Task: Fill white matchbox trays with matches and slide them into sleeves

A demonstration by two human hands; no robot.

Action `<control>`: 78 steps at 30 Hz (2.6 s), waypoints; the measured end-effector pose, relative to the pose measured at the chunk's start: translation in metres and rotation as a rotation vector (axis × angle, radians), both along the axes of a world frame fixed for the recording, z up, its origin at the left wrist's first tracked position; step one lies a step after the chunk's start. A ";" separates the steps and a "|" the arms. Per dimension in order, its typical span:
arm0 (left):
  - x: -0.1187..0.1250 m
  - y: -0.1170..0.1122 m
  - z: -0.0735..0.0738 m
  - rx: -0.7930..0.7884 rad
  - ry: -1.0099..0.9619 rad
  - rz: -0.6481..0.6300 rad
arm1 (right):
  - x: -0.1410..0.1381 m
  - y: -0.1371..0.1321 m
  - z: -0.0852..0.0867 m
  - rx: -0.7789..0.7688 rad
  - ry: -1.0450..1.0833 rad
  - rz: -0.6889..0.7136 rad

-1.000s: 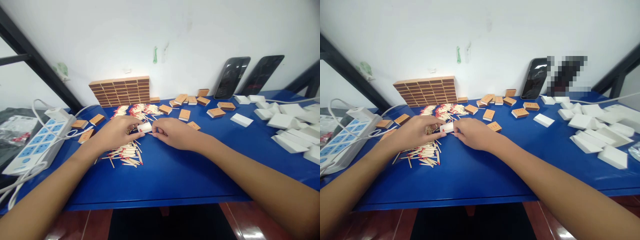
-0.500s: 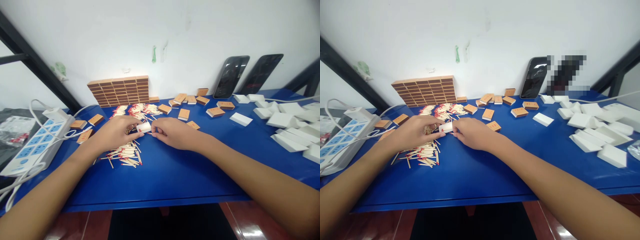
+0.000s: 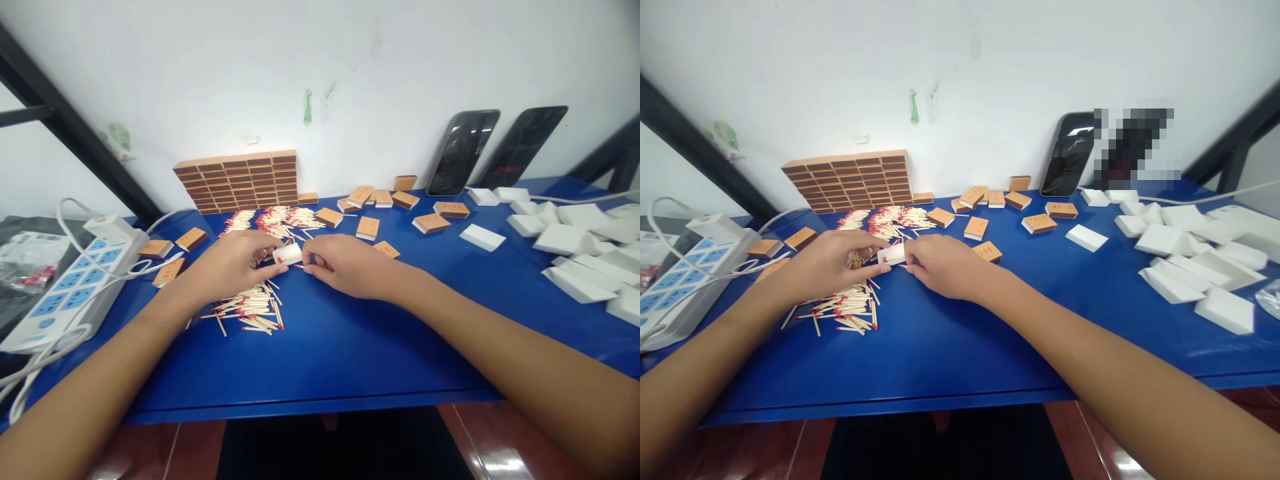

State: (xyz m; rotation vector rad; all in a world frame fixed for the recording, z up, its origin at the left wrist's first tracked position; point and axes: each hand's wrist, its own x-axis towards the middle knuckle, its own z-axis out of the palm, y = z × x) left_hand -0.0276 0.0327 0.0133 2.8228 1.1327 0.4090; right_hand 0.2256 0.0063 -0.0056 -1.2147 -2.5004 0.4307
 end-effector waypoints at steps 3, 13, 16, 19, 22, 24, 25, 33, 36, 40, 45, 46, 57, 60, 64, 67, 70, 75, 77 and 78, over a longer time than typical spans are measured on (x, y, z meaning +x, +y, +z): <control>0.000 0.000 -0.001 -0.005 0.006 0.013 | 0.000 0.000 0.000 -0.003 -0.002 -0.004; 0.000 0.001 -0.001 -0.006 -0.002 -0.009 | -0.001 -0.001 0.003 -0.018 -0.006 -0.011; 0.000 0.001 -0.001 -0.002 0.005 -0.014 | 0.000 -0.001 0.003 -0.018 -0.005 -0.005; -0.001 0.001 -0.001 0.001 0.014 0.006 | 0.000 -0.001 0.003 -0.025 -0.014 -0.015; -0.001 0.000 -0.001 -0.006 0.010 0.009 | 0.000 -0.001 0.003 -0.033 -0.016 -0.020; 0.000 0.000 0.000 -0.011 0.004 -0.002 | 0.000 -0.001 0.004 -0.035 -0.014 -0.017; 0.000 0.000 0.000 -0.012 0.002 -0.007 | 0.000 -0.002 0.005 -0.034 -0.011 -0.015; -0.001 0.001 0.000 -0.010 0.021 0.011 | 0.001 -0.002 0.004 -0.036 -0.022 -0.024; -0.001 0.000 0.000 -0.007 0.036 0.023 | 0.000 -0.003 0.004 -0.037 -0.031 -0.025; 0.000 0.000 0.000 -0.013 0.051 0.014 | 0.000 -0.003 0.004 -0.036 -0.041 -0.022; -0.002 -0.001 -0.001 -0.025 0.076 0.005 | 0.001 -0.003 0.004 -0.033 -0.057 -0.018; -0.002 -0.001 -0.001 -0.029 0.076 0.003 | 0.001 -0.003 0.004 -0.033 -0.058 -0.017; 0.001 -0.002 -0.003 -0.005 0.054 -0.008 | 0.002 -0.003 0.003 -0.042 -0.052 -0.021; 0.002 -0.002 -0.003 -0.006 0.039 -0.016 | 0.002 -0.003 0.004 -0.044 -0.052 -0.025; 0.001 -0.001 -0.004 -0.007 0.031 -0.010 | 0.002 -0.002 0.003 -0.041 -0.042 -0.023; 0.001 0.000 -0.004 -0.003 0.022 -0.011 | 0.002 -0.002 0.002 -0.035 -0.039 -0.023; 0.001 0.001 -0.004 0.001 0.020 -0.022 | 0.001 -0.003 0.004 -0.040 -0.048 -0.031; 0.001 0.000 -0.003 -0.003 0.014 -0.016 | 0.000 -0.003 0.004 -0.048 -0.052 -0.029; 0.001 -0.001 -0.003 -0.007 0.008 -0.012 | 0.001 -0.003 0.003 -0.033 -0.050 -0.023; 0.001 -0.001 -0.002 -0.009 0.007 -0.011 | 0.001 -0.002 0.003 -0.026 -0.050 -0.021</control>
